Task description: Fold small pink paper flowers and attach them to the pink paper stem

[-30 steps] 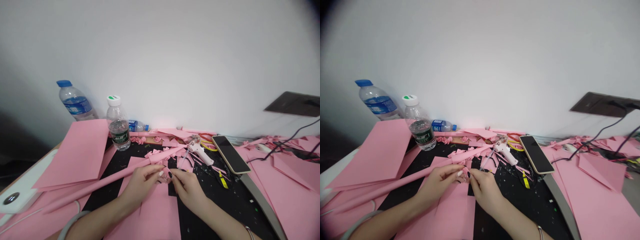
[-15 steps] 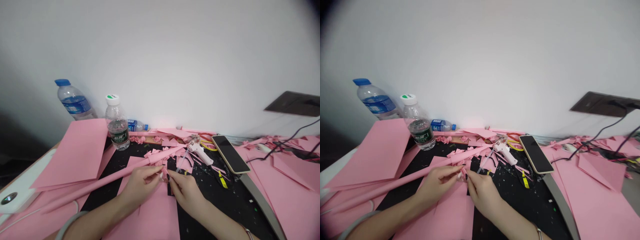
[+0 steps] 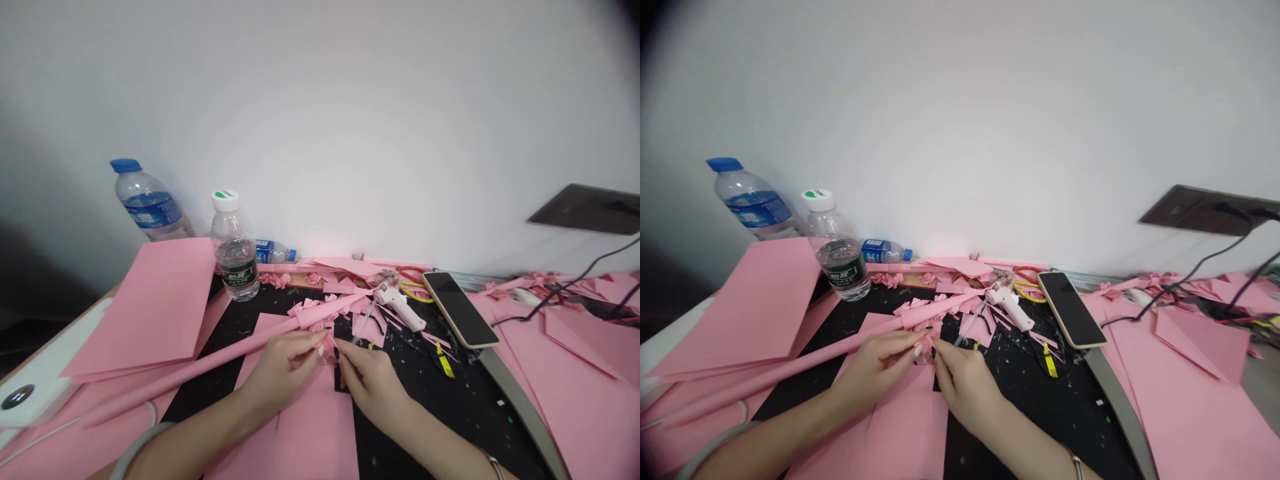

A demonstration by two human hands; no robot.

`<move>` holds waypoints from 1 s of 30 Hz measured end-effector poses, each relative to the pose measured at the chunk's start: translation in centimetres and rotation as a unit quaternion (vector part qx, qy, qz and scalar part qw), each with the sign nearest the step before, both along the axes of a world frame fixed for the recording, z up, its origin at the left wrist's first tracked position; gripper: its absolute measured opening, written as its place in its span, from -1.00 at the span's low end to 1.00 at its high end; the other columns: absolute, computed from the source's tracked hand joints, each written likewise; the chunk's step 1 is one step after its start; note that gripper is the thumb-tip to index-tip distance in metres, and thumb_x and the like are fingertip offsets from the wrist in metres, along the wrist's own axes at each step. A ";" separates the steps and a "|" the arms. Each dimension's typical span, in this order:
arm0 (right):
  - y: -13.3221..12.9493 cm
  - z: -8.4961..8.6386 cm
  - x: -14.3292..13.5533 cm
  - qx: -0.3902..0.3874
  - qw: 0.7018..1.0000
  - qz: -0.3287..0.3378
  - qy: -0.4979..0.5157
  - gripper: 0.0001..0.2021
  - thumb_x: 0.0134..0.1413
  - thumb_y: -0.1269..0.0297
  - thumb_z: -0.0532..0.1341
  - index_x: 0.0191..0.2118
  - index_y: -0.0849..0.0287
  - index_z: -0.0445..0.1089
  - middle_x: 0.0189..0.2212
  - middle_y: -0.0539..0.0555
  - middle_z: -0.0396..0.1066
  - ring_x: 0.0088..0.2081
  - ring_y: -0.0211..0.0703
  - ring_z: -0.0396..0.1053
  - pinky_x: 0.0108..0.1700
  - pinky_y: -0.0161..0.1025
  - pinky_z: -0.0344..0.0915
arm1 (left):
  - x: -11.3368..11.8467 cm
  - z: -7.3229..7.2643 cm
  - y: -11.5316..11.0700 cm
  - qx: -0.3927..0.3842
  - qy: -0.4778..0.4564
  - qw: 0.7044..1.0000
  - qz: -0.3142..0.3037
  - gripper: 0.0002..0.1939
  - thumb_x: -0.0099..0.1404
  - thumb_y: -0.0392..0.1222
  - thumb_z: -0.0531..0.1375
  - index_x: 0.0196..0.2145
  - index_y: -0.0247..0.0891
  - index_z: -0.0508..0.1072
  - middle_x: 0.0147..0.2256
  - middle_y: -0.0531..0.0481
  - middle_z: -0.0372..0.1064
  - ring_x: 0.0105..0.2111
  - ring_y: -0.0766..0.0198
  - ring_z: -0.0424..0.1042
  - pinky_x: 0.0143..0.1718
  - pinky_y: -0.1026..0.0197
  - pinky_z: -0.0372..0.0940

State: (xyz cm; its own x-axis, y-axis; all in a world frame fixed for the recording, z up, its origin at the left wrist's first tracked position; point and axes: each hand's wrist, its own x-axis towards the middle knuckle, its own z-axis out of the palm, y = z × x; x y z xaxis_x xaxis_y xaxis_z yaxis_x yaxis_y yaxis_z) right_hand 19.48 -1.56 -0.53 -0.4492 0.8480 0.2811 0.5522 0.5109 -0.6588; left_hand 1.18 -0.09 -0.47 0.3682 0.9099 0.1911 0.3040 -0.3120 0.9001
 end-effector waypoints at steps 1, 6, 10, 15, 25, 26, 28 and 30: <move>0.0 0.0 0.0 0.000 1.000 -0.001 0.002 -0.75 0.25 0.46 -0.06 -0.24 0.22 0.37 -0.62 -0.03 0.30 -0.59 -0.26 0.31 -0.48 -0.37 0.19 | 0.0 0.0 0.0 0.000 0.000 1.000 -0.003 -0.74 0.32 -0.22 0.07 -0.28 -0.23 0.58 -0.23 -0.06 0.57 -0.21 0.17 0.51 -0.12 0.19 0.36; 0.1 -0.1 0.0 -0.004 1.000 -0.002 0.005 -0.75 0.25 0.45 -0.05 -0.22 0.24 0.37 -0.61 -0.02 0.31 -0.58 -0.25 0.32 -0.48 -0.36 0.19 | -0.1 -0.3 0.1 0.000 0.001 1.000 -0.005 -0.71 0.29 -0.31 0.07 -0.17 -0.20 0.56 -0.12 -0.06 0.54 -0.10 0.17 0.48 0.00 0.17 0.31; -0.1 -0.1 -0.2 -0.010 1.000 -0.001 0.015 -0.76 0.24 0.45 -0.05 -0.22 0.25 0.36 -0.60 -0.02 0.31 -0.59 -0.25 0.32 -0.47 -0.36 0.20 | -0.1 -0.2 0.0 0.000 -0.005 1.000 0.000 -0.72 0.27 -0.34 0.06 -0.27 -0.22 0.57 -0.20 -0.05 0.56 -0.17 0.19 0.50 -0.07 0.19 0.34; -0.5 -0.2 -0.4 -0.036 0.998 0.019 0.044 -0.78 0.23 0.46 -0.03 -0.21 0.22 0.35 -0.59 -0.04 0.32 -0.58 -0.26 0.35 -0.47 -0.38 0.22 | 0.0 -0.2 -0.2 0.008 -0.008 1.000 0.025 -0.72 0.23 -0.36 0.05 -0.35 -0.23 0.57 -0.36 -0.01 0.54 -0.32 0.22 0.51 -0.26 0.25 0.39; -0.6 -0.2 -0.6 -0.104 0.989 0.025 0.103 -0.82 0.22 0.42 -0.01 -0.31 0.20 0.32 -0.61 -0.04 0.35 -0.57 -0.26 0.38 -0.46 -0.37 0.26 | 0.3 0.0 -0.3 0.002 -0.017 0.999 0.035 -0.72 0.24 -0.34 0.03 -0.42 -0.24 0.54 -0.38 -0.03 0.49 -0.36 0.25 0.47 -0.34 0.29 0.37; -0.6 -0.2 -0.6 -0.121 0.986 0.018 0.116 -0.82 0.22 0.41 -0.01 -0.32 0.19 0.32 -0.62 -0.05 0.35 -0.59 -0.27 0.37 -0.48 -0.37 0.25 | 0.2 0.1 -0.3 -0.001 -0.020 0.999 0.030 -0.73 0.25 -0.32 0.03 -0.41 -0.25 0.54 -0.37 -0.03 0.49 -0.34 0.24 0.47 -0.32 0.28 0.37; -0.3 -0.4 -0.5 -0.159 0.976 -0.004 0.148 -0.82 0.22 0.38 0.00 -0.33 0.19 0.31 -0.63 -0.06 0.33 -0.64 -0.30 0.33 -0.55 -0.39 0.21 | 0.0 0.2 -0.2 -0.013 -0.028 0.999 0.012 -0.78 0.25 -0.28 0.07 -0.38 -0.25 0.53 -0.34 -0.04 0.49 -0.31 0.22 0.46 -0.27 0.25 0.36; 0.0 -0.6 -0.4 -0.196 0.964 -0.030 0.175 -0.82 0.23 0.33 0.00 -0.35 0.19 0.29 -0.61 -0.07 0.33 -0.70 -0.36 0.25 -0.62 -0.42 0.15 | -0.2 0.2 0.0 -0.066 -0.061 0.996 -0.003 -0.81 0.26 -0.18 0.12 -0.31 -0.26 0.52 -0.34 -0.05 0.49 -0.33 0.21 0.45 -0.28 0.23 0.36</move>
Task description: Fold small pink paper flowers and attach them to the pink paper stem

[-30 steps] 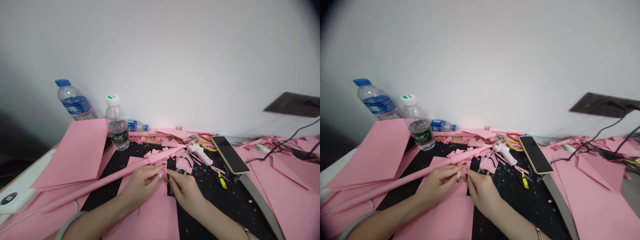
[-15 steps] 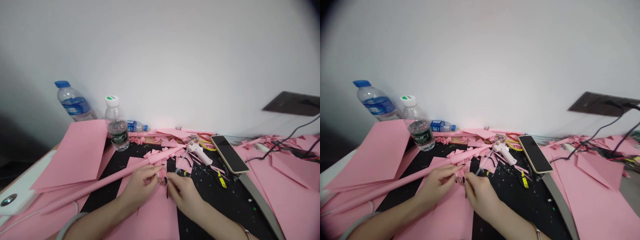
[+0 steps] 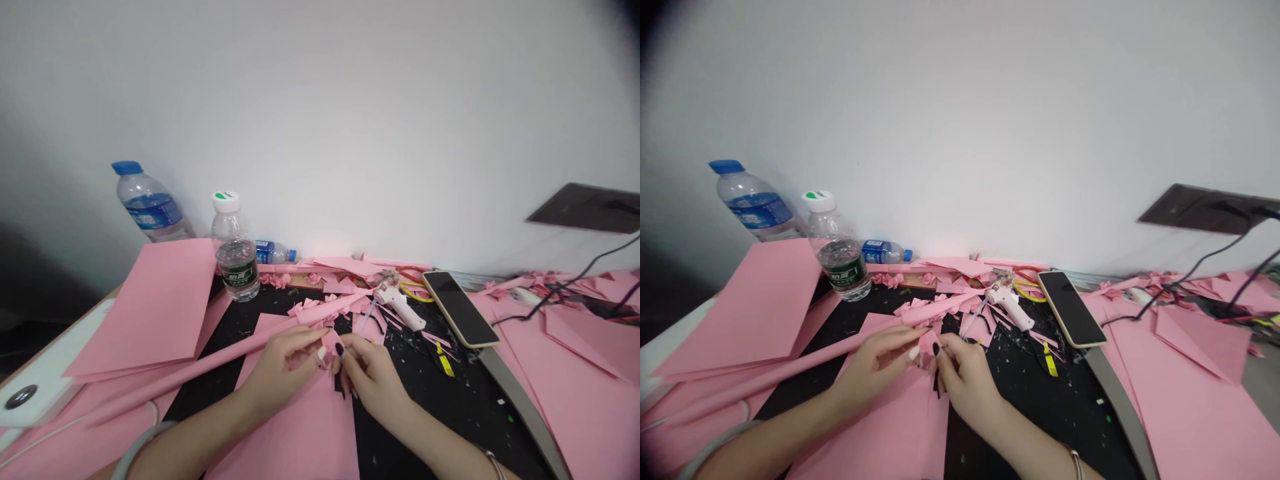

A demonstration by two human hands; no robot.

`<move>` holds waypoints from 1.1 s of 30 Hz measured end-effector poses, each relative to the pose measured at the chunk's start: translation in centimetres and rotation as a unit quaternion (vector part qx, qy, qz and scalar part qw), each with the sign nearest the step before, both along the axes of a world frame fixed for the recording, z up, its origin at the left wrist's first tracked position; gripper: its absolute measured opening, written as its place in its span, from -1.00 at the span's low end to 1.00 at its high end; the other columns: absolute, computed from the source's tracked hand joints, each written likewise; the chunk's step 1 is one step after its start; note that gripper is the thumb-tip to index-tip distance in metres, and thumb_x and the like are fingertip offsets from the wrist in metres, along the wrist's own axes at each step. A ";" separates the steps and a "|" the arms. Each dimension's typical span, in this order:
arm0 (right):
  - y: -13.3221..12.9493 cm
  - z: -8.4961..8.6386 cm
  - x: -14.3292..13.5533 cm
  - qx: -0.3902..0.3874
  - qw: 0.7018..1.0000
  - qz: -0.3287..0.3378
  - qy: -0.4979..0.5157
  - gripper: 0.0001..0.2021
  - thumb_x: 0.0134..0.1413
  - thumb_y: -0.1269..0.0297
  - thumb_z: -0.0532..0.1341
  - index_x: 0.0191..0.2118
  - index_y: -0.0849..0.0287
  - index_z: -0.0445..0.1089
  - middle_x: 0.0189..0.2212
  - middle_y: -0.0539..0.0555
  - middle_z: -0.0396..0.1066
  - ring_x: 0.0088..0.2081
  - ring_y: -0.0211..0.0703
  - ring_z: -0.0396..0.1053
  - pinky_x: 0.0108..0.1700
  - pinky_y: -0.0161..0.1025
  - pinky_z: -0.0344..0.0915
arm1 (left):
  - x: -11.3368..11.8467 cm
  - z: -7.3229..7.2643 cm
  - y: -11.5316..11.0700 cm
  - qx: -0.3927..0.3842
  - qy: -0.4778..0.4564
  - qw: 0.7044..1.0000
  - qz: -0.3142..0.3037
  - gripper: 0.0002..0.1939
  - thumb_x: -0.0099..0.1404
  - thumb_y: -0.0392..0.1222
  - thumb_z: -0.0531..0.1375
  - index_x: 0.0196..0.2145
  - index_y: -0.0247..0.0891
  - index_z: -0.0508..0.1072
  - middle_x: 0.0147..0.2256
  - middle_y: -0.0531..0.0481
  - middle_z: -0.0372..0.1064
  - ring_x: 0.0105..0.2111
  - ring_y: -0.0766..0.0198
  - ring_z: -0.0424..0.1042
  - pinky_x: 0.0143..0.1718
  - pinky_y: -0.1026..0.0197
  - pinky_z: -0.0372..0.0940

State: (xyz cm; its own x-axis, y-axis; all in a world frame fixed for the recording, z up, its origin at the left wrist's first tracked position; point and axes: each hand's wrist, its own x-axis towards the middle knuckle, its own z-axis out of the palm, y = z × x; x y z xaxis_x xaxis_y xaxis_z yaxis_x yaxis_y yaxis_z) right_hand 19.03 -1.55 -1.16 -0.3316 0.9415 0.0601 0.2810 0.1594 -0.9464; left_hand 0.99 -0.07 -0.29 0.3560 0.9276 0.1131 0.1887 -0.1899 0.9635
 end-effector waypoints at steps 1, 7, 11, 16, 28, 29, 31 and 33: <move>0.2 -0.1 0.0 -0.019 1.000 -0.008 0.009 -0.81 0.24 0.30 0.01 -0.36 0.19 0.28 -0.61 -0.08 0.32 -0.72 -0.38 0.22 -0.65 -0.43 0.11 | 0.0 -0.1 0.1 -0.038 -0.026 0.999 -0.005 -0.78 0.27 -0.12 0.13 -0.28 -0.28 0.50 -0.36 -0.05 0.48 -0.37 0.22 0.45 -0.32 0.22 0.37; 0.3 -0.1 -0.1 -0.103 0.994 0.018 0.043 -0.76 0.19 0.16 0.08 -0.43 0.19 0.23 -0.60 -0.05 0.36 -0.75 -0.43 0.16 -0.72 -0.48 -0.02 | 0.3 -1.5 0.4 -0.200 -0.110 0.974 -0.017 -0.55 0.28 0.17 0.07 -0.50 -0.29 0.35 -0.67 0.08 0.28 -0.69 0.32 0.30 -0.64 0.29 0.22; 0.2 0.0 -0.2 -0.128 0.990 0.040 0.052 -0.73 0.19 0.10 0.10 -0.42 0.19 0.24 -0.64 -0.07 0.34 -0.74 -0.42 0.19 -0.73 -0.48 -0.02 | 0.4 -1.9 0.3 -0.194 -0.084 0.977 -0.039 -0.51 0.26 0.19 0.08 -0.56 -0.29 0.35 -0.71 0.10 0.23 -0.72 0.37 0.23 -0.67 0.32 0.13; 0.3 0.2 -0.3 -0.171 0.982 0.034 0.075 -0.70 0.14 0.05 0.15 -0.43 0.19 0.22 -0.65 -0.08 0.35 -0.76 -0.40 0.22 -0.75 -0.48 -0.02 | 0.4 -1.8 0.3 -0.187 -0.048 0.980 -0.043 -0.48 0.29 0.18 0.04 -0.62 -0.28 0.31 -0.73 0.09 0.22 -0.72 0.37 0.21 -0.64 0.32 0.10; 0.6 0.2 -0.5 -0.231 0.956 0.053 0.170 -0.58 0.02 -0.11 0.23 -0.39 0.14 0.11 -0.68 -0.06 0.43 -0.78 -0.32 0.30 -0.73 -0.47 0.12 | 0.2 -1.2 0.3 -0.093 0.043 0.993 -0.056 -0.52 0.38 0.01 -0.03 -0.64 -0.25 0.25 -0.70 0.09 0.23 -0.65 0.35 0.24 -0.53 0.30 0.15; 0.6 0.2 -0.5 -0.234 0.955 0.055 0.173 -0.57 0.02 -0.12 0.24 -0.39 0.14 0.11 -0.68 -0.06 0.44 -0.78 -0.32 0.30 -0.73 -0.47 0.12 | 0.2 -1.2 0.3 -0.086 0.046 0.994 -0.055 -0.51 0.38 0.00 -0.03 -0.65 -0.25 0.24 -0.70 0.09 0.23 -0.65 0.35 0.25 -0.52 0.30 0.16; 0.6 0.3 -0.5 -0.238 0.953 0.057 0.177 -0.57 0.01 -0.11 0.24 -0.39 0.13 0.11 -0.68 -0.05 0.44 -0.78 -0.31 0.31 -0.74 -0.46 0.12 | 0.3 -1.1 0.3 -0.080 0.046 0.994 -0.055 -0.52 0.38 -0.01 -0.03 -0.66 -0.24 0.22 -0.70 0.08 0.24 -0.65 0.35 0.26 -0.52 0.30 0.16; 0.6 0.3 -0.4 -0.239 0.952 0.059 0.183 -0.58 0.02 -0.10 0.25 -0.40 0.14 0.11 -0.68 -0.04 0.44 -0.78 -0.30 0.31 -0.74 -0.46 0.12 | 0.3 -1.0 0.3 -0.079 0.043 0.994 -0.054 -0.53 0.38 -0.02 -0.02 -0.66 -0.23 0.21 -0.70 0.08 0.24 -0.65 0.34 0.27 -0.53 0.31 0.16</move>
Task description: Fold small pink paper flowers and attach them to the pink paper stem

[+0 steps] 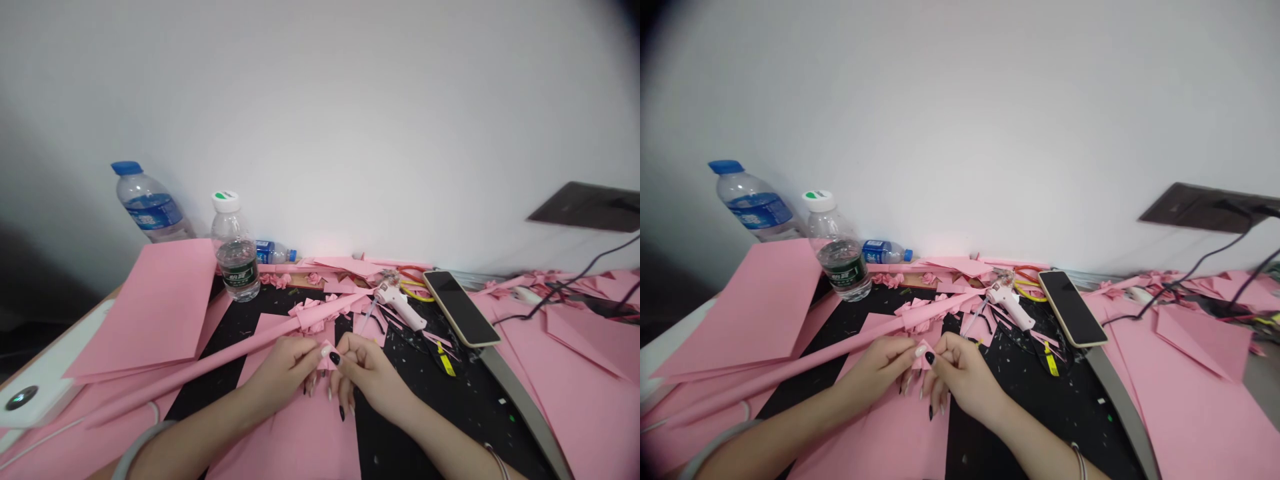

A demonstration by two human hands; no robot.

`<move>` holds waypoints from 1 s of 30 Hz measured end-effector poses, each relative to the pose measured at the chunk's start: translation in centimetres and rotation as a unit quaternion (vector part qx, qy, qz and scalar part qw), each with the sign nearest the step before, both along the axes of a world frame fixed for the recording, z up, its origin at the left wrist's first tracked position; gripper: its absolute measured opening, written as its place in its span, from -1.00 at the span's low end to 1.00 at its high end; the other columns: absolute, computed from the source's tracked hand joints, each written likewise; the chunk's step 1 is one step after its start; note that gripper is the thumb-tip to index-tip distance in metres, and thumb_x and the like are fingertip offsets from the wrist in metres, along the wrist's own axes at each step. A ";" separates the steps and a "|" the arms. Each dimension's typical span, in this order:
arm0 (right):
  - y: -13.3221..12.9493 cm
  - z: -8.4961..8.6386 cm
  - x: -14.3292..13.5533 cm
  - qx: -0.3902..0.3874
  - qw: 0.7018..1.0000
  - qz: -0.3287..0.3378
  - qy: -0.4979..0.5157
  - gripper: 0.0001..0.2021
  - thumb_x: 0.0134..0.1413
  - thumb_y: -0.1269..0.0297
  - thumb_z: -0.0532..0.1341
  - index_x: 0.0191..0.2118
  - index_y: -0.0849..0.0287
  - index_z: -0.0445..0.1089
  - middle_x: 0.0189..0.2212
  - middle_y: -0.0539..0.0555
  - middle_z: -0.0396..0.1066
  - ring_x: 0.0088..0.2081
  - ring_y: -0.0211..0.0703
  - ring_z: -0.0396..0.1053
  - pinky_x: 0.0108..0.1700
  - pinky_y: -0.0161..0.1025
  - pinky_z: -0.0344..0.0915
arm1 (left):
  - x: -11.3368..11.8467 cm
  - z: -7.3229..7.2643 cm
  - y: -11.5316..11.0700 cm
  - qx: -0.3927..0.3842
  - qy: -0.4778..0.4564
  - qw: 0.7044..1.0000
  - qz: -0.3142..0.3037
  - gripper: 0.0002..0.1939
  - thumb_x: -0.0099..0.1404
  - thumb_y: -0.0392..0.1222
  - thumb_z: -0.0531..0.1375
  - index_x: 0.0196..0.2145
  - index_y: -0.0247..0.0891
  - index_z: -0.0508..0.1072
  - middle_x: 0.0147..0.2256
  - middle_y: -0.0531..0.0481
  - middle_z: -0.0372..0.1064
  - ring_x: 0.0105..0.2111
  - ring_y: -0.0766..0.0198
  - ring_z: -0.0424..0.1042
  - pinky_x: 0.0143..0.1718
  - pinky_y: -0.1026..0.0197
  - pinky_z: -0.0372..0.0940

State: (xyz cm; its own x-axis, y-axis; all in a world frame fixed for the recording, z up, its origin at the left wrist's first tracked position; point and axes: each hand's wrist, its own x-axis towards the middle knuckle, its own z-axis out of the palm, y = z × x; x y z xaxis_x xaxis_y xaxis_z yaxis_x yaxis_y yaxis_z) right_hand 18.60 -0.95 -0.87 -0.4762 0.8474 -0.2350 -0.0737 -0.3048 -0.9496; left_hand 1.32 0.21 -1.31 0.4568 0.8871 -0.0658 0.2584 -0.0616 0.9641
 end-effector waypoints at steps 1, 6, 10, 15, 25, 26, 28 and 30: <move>0.0 0.0 0.0 -0.001 1.000 0.000 0.002 -0.58 0.02 -0.10 0.25 -0.40 0.14 0.11 -0.68 -0.04 0.44 -0.78 -0.30 0.31 -0.74 -0.46 0.13 | 0.0 0.0 0.0 0.001 0.000 1.000 0.000 -0.53 0.37 -0.02 -0.02 -0.66 -0.23 0.20 -0.70 0.08 0.24 -0.65 0.34 0.27 -0.53 0.31 0.16; 0.0 0.0 0.1 -0.002 1.000 0.005 0.011 -0.58 0.03 -0.10 0.24 -0.40 0.14 0.12 -0.67 -0.04 0.45 -0.78 -0.31 0.32 -0.74 -0.47 0.14 | -0.2 0.2 0.0 0.005 0.007 1.000 -0.010 -0.54 0.36 -0.02 -0.01 -0.66 -0.23 0.21 -0.69 0.07 0.27 -0.66 0.33 0.28 -0.55 0.30 0.14; 0.0 0.1 0.1 -0.001 1.000 0.003 0.010 -0.59 0.04 -0.09 0.24 -0.40 0.14 0.11 -0.67 -0.03 0.45 -0.78 -0.30 0.31 -0.74 -0.46 0.13 | -0.3 0.3 0.1 0.009 0.013 1.000 -0.016 -0.54 0.37 -0.01 -0.01 -0.64 -0.24 0.23 -0.69 0.07 0.28 -0.65 0.33 0.28 -0.54 0.31 0.15; 0.0 0.1 0.1 -0.008 1.000 0.003 0.007 -0.58 0.01 -0.10 0.26 -0.39 0.14 0.12 -0.68 -0.04 0.44 -0.78 -0.29 0.31 -0.74 -0.44 0.14 | -0.3 0.3 0.1 0.009 0.019 1.000 -0.019 -0.54 0.36 0.00 0.00 -0.65 -0.23 0.22 -0.69 0.08 0.28 -0.65 0.34 0.27 -0.53 0.32 0.15; 0.0 -0.1 0.1 -0.008 1.000 0.010 0.014 -0.59 0.04 -0.07 0.25 -0.39 0.14 0.11 -0.66 -0.03 0.46 -0.78 -0.31 0.32 -0.74 -0.46 0.13 | -0.5 0.4 0.0 0.041 0.030 0.999 -0.011 -0.50 0.38 -0.05 -0.01 -0.70 -0.24 0.24 -0.71 0.06 0.29 -0.65 0.34 0.29 -0.51 0.31 0.18; 0.0 -0.2 0.2 -0.006 1.000 0.010 0.015 -0.60 0.04 -0.07 0.25 -0.39 0.14 0.11 -0.66 -0.03 0.46 -0.78 -0.31 0.32 -0.74 -0.46 0.14 | -0.5 0.3 0.0 0.030 0.014 0.999 -0.010 -0.49 0.38 -0.02 -0.02 -0.69 -0.24 0.25 -0.70 0.05 0.30 -0.65 0.33 0.29 -0.50 0.30 0.19; 0.1 -0.2 0.2 0.002 1.000 0.011 0.015 -0.60 0.05 -0.07 0.25 -0.40 0.14 0.12 -0.67 -0.03 0.46 -0.77 -0.31 0.33 -0.74 -0.47 0.14 | -0.4 0.2 0.1 -0.007 -0.021 1.000 -0.015 -0.51 0.37 0.02 -0.01 -0.65 -0.25 0.28 -0.68 0.05 0.31 -0.64 0.33 0.31 -0.52 0.30 0.21; 0.2 -0.3 0.3 0.006 1.000 0.012 0.016 -0.59 0.04 -0.08 0.25 -0.40 0.15 0.13 -0.67 -0.04 0.45 -0.76 -0.31 0.34 -0.74 -0.48 0.14 | -0.2 0.3 0.1 -0.050 -0.044 0.998 -0.023 -0.57 0.31 0.05 0.06 -0.61 -0.26 0.29 -0.67 0.06 0.31 -0.65 0.33 0.32 -0.56 0.30 0.21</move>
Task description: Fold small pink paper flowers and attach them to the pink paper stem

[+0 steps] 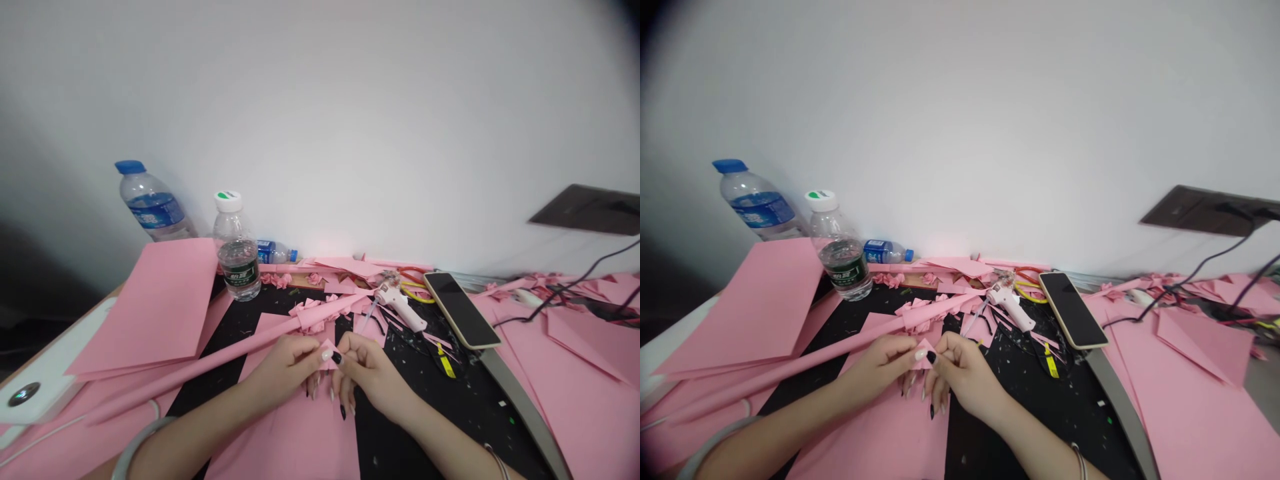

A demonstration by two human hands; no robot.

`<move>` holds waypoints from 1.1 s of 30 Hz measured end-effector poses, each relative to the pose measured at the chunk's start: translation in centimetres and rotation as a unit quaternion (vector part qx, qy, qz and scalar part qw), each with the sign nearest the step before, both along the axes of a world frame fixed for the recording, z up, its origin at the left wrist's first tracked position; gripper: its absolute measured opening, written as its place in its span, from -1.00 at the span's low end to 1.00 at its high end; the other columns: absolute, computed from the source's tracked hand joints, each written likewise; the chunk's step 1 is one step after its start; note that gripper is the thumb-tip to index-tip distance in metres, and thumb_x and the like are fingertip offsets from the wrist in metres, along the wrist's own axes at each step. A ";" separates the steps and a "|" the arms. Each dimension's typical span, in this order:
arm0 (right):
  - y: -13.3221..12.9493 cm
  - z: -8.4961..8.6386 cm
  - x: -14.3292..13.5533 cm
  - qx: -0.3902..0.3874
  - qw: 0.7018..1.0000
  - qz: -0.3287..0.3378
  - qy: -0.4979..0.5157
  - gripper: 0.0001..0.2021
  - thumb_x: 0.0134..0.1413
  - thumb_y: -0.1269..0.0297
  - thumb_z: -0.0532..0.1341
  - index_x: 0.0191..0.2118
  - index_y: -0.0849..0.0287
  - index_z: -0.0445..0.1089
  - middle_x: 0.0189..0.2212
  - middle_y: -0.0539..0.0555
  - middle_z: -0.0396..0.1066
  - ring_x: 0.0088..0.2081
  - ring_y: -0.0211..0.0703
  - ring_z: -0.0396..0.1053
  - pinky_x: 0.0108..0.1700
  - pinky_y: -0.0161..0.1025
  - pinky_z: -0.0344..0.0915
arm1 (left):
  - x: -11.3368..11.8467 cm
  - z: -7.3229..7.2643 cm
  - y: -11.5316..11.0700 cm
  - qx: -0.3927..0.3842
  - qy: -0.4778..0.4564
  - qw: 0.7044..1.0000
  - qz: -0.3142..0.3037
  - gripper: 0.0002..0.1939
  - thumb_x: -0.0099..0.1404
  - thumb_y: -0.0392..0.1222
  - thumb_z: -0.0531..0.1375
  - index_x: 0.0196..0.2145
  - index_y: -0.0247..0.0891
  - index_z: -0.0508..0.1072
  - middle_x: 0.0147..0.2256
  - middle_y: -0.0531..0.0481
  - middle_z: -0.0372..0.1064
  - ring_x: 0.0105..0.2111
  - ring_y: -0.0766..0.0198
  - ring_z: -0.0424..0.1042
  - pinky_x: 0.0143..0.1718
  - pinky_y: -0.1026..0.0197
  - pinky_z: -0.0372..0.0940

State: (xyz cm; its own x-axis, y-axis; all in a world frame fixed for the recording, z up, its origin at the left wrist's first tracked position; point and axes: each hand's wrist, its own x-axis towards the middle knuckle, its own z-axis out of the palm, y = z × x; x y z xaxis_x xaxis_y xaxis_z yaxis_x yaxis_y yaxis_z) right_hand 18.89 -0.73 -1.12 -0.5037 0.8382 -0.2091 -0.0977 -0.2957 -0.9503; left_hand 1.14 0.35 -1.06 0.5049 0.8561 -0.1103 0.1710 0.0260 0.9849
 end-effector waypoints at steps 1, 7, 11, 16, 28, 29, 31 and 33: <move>0.0 0.0 0.0 0.000 1.000 0.000 0.001 -0.58 0.03 -0.10 0.25 -0.40 0.16 0.14 -0.67 -0.04 0.44 -0.76 -0.31 0.35 -0.74 -0.48 0.14 | 0.1 0.1 0.0 -0.021 -0.005 1.000 -0.002 -0.60 0.27 0.05 0.12 -0.60 -0.26 0.29 -0.67 0.07 0.31 -0.66 0.33 0.32 -0.58 0.31 0.21; 0.1 -0.2 0.0 0.000 1.000 0.004 0.002 -0.57 0.03 -0.12 0.24 -0.40 0.16 0.15 -0.68 -0.05 0.43 -0.76 -0.33 0.34 -0.73 -0.49 0.16 | 0.4 0.2 0.1 -0.113 -0.033 0.993 -0.009 -0.60 0.13 0.10 0.24 -0.59 -0.28 0.30 -0.64 0.01 0.40 -0.68 0.29 0.39 -0.62 0.28 0.29; 0.2 -0.4 0.1 0.010 1.000 0.005 -0.003 -0.57 0.04 -0.12 0.23 -0.40 0.17 0.16 -0.68 -0.06 0.43 -0.75 -0.33 0.34 -0.73 -0.50 0.15 | 0.2 -0.2 0.1 -0.113 -0.051 0.992 -0.012 -0.60 0.15 0.11 0.21 -0.57 -0.30 0.33 -0.64 -0.01 0.42 -0.67 0.29 0.41 -0.59 0.27 0.32; 0.3 -0.3 0.1 0.017 1.000 0.009 -0.019 -0.61 0.08 -0.07 0.21 -0.38 0.14 0.13 -0.68 -0.08 0.41 -0.75 -0.33 0.33 -0.71 -0.48 0.16 | 0.0 -0.6 0.2 -0.088 -0.065 0.994 -0.028 -0.61 0.22 0.08 0.14 -0.54 -0.31 0.36 -0.63 -0.01 0.41 -0.66 0.30 0.40 -0.57 0.28 0.31; -1.0 0.5 0.7 0.366 0.873 -0.040 -0.320 -0.94 0.19 0.42 0.01 -0.27 0.12 0.14 -0.58 -0.11 0.19 -0.55 -0.27 0.18 -0.47 -0.33 0.06 | -0.1 0.3 0.0 0.062 0.065 0.994 0.063 -0.59 0.28 -0.05 0.02 -0.67 -0.24 0.18 -0.70 0.16 0.04 -0.64 0.39 0.07 -0.58 0.30 -0.02; -1.1 0.7 0.7 0.378 0.864 -0.024 -0.333 -0.92 0.18 0.43 0.01 -0.32 0.12 0.13 -0.56 -0.10 0.19 -0.54 -0.26 0.18 -0.47 -0.33 0.06 | 0.0 0.3 0.0 0.078 0.068 0.993 0.061 -0.60 0.28 -0.07 0.01 -0.68 -0.24 0.16 -0.68 0.15 0.04 -0.62 0.38 0.07 -0.57 0.30 -0.02; -1.2 0.9 0.6 0.389 0.854 0.006 -0.345 -0.89 0.16 0.43 0.01 -0.38 0.11 0.10 -0.54 -0.09 0.18 -0.53 -0.26 0.17 -0.46 -0.34 0.05 | 0.1 0.2 -0.1 0.102 0.073 0.991 0.044 -0.59 0.30 -0.09 0.00 -0.68 -0.25 0.13 -0.67 0.13 0.05 -0.60 0.37 0.08 -0.55 0.29 -0.02; -1.2 0.9 0.5 0.393 0.851 0.027 -0.347 -0.88 0.16 0.43 0.02 -0.39 0.11 0.08 -0.54 -0.08 0.18 -0.53 -0.26 0.16 -0.46 -0.34 0.06 | 0.1 0.0 -0.1 0.117 0.068 0.991 0.014 -0.57 0.33 -0.08 -0.03 -0.67 -0.25 0.14 -0.67 0.13 0.04 -0.61 0.38 0.06 -0.56 0.29 -0.04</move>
State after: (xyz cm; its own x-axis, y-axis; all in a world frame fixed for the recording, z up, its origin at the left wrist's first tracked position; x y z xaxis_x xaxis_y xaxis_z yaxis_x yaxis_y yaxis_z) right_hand 19.37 -1.96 -0.20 -0.5301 0.8360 0.1417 0.5614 0.4713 -0.6802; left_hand 1.23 0.24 -1.10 0.4740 0.8801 0.0277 0.3049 -0.1936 0.9325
